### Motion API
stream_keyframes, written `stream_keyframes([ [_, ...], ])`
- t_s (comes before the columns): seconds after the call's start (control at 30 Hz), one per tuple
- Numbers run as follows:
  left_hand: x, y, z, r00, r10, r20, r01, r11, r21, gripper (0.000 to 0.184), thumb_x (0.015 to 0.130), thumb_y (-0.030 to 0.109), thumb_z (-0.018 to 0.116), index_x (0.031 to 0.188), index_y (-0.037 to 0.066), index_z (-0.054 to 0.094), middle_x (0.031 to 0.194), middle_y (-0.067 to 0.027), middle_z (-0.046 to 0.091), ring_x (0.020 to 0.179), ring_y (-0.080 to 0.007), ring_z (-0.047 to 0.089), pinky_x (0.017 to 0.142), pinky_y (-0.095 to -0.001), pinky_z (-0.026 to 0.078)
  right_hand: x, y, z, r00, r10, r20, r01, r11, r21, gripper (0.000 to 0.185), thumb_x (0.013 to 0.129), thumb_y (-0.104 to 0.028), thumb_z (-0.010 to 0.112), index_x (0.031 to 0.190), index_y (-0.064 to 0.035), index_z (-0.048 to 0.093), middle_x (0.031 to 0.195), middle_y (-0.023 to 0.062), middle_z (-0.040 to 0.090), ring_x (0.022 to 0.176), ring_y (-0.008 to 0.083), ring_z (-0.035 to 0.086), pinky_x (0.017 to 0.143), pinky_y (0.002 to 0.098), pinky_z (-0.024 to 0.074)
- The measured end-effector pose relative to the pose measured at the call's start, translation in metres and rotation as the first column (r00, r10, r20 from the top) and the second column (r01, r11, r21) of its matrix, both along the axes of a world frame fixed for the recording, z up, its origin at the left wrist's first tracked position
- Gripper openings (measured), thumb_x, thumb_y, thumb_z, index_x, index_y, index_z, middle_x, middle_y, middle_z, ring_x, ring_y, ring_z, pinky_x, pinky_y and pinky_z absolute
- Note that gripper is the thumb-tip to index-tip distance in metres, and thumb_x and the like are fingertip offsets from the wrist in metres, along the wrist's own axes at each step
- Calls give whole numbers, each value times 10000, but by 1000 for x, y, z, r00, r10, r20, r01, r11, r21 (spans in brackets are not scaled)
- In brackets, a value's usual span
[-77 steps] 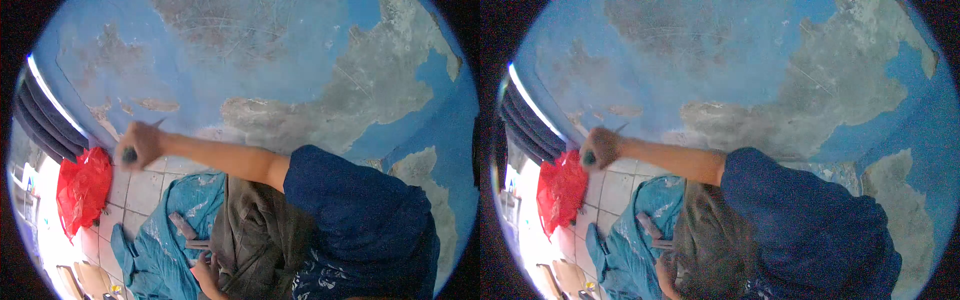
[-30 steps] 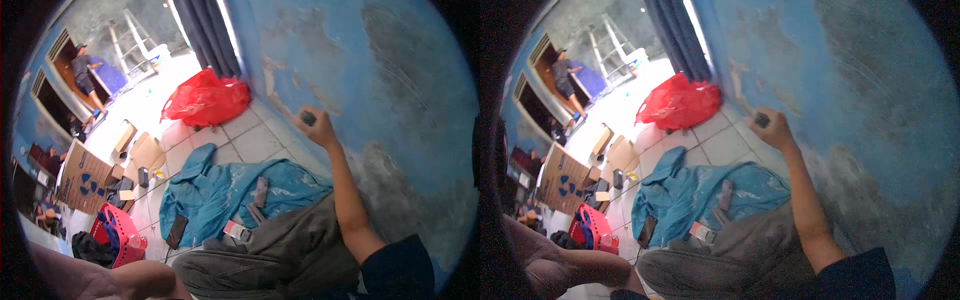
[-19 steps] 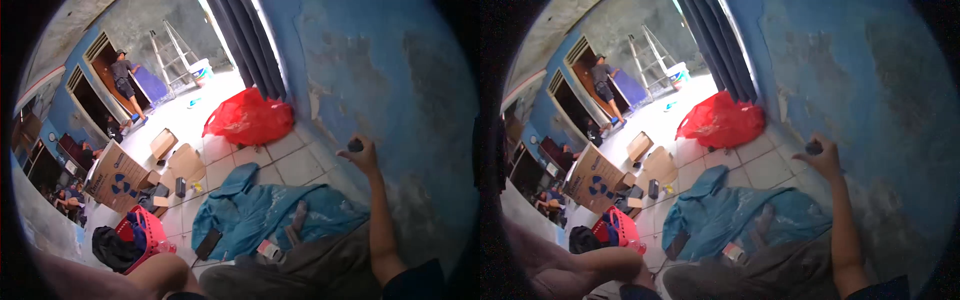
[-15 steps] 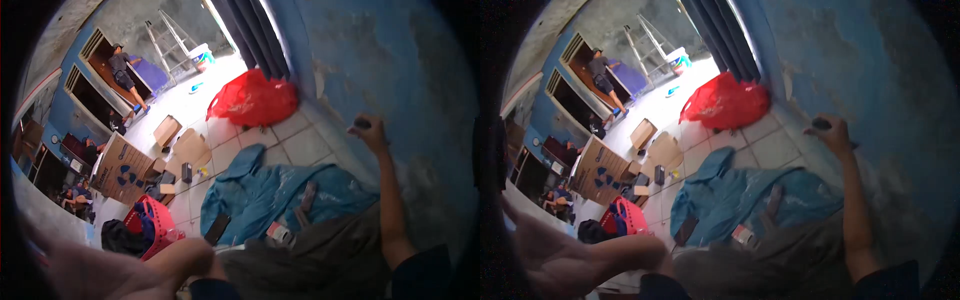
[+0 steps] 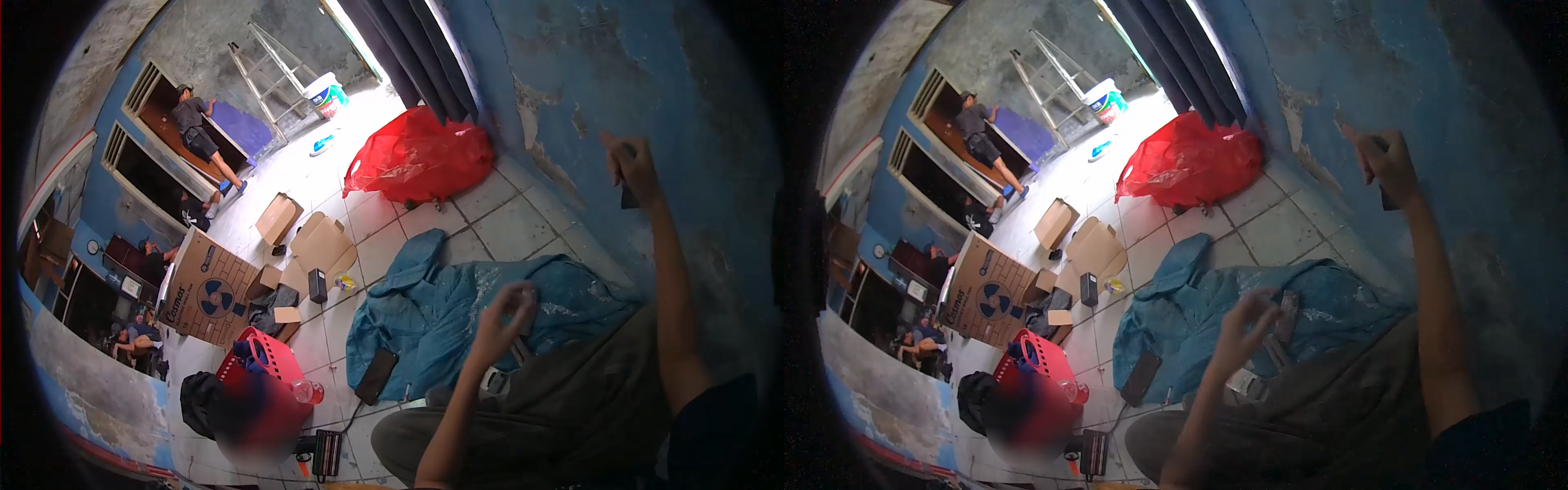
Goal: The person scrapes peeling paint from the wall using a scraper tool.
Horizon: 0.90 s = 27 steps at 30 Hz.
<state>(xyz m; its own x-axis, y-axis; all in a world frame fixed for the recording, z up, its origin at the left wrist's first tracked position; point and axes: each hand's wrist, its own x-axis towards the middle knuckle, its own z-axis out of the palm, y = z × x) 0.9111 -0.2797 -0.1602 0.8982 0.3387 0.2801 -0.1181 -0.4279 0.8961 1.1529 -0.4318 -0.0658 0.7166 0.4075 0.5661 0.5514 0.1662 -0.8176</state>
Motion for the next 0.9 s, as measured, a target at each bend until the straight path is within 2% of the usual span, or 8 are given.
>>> stream_keyframes([
  [0.13, -7, -10, -51, 978, -150, -144, 132, 983, -125, 244, 806, 108, 530, 1037, 33, 514, 836, -85, 610, 754, -120, 579, 707, -255, 432, 3, 3, -6, 993, -51, 103, 44, 997, 65, 416, 776, -222, 548, 414, -65, 417, 385, -29, 326, 339, 50, 299, 362, 219, 249],
  [0.2, -8, -11, -60, 970, -119, -210, 88, 984, -154, 210, 796, 114, 531, 1001, 70, 530, 784, -107, 601, 713, -167, 592, 626, -277, 443, 13, 7, -28, 850, -254, 461, 251, 965, 69, 398, 763, -192, 553, 416, -50, 420, 374, -20, 339, 337, 48, 278, 356, 223, 217],
  [0.3, -5, -7, -82, 983, -13, -185, 29, 996, 84, 212, 790, 140, 533, 990, 68, 532, 797, -115, 602, 704, -227, 597, 621, -311, 444, 4, 17, -29, 852, -273, 446, 253, 962, 106, 371, 742, -156, 565, 428, -26, 415, 375, -8, 344, 359, 53, 260, 361, 245, 192],
  [0.4, -3, -10, -72, 983, -1, -185, 20, 995, 101, 196, 792, 172, 522, 958, 70, 542, 804, -123, 597, 702, -275, 585, 618, -346, 442, -17, 27, -10, 751, -427, 504, 319, 902, 290, 343, 730, -113, 570, 442, -17, 410, 384, 10, 318, 382, 59, 247, 367, 261, 193],
  [0.53, -3, -11, -71, 956, 59, -288, 3, 977, 212, 180, 788, 180, 518, 930, 74, 549, 795, -132, 589, 696, -301, 573, 605, -364, 436, 10, 18, -32, 700, -493, 517, 475, 862, 179, 318, 723, -84, 568, 456, -12, 410, 396, 29, 306, 389, 62, 261, 369, 257, 214],
  [0.73, -5, -12, -76, 955, 60, -291, 24, 960, 279, 157, 781, 164, 503, 901, 76, 553, 808, -143, 581, 712, -335, 553, 597, -400, 422, -1, 12, -29, 706, -525, 475, 433, 851, 298, 295, 736, -81, 563, 481, -7, 433, 409, 21, 306, 399, 58, 290, 374, 242, 232],
  [0.8, -4, -13, -81, 959, 62, -277, 12, 966, 260, 140, 781, 146, 496, 887, 76, 554, 802, -142, 581, 713, -335, 553, 597, -404, 420, 15, 10, -41, 665, -660, 348, 579, 751, 318, 263, 745, -88, 561, 508, -7, 481, 413, 9, 329, 398, 56, 304, 373, 241, 238],
  [0.9, -2, -13, -83, 959, 63, -278, 30, 948, 318, 131, 778, 131, 499, 883, 78, 556, 799, -142, 581, 716, -333, 553, 597, -400, 418, -5, -3, -22, 631, -632, 450, 511, 775, 371, 229, 744, -98, 569, 541, -1, 525, 424, 8, 373, 395, 58, 322, 372, 237, 252],
])
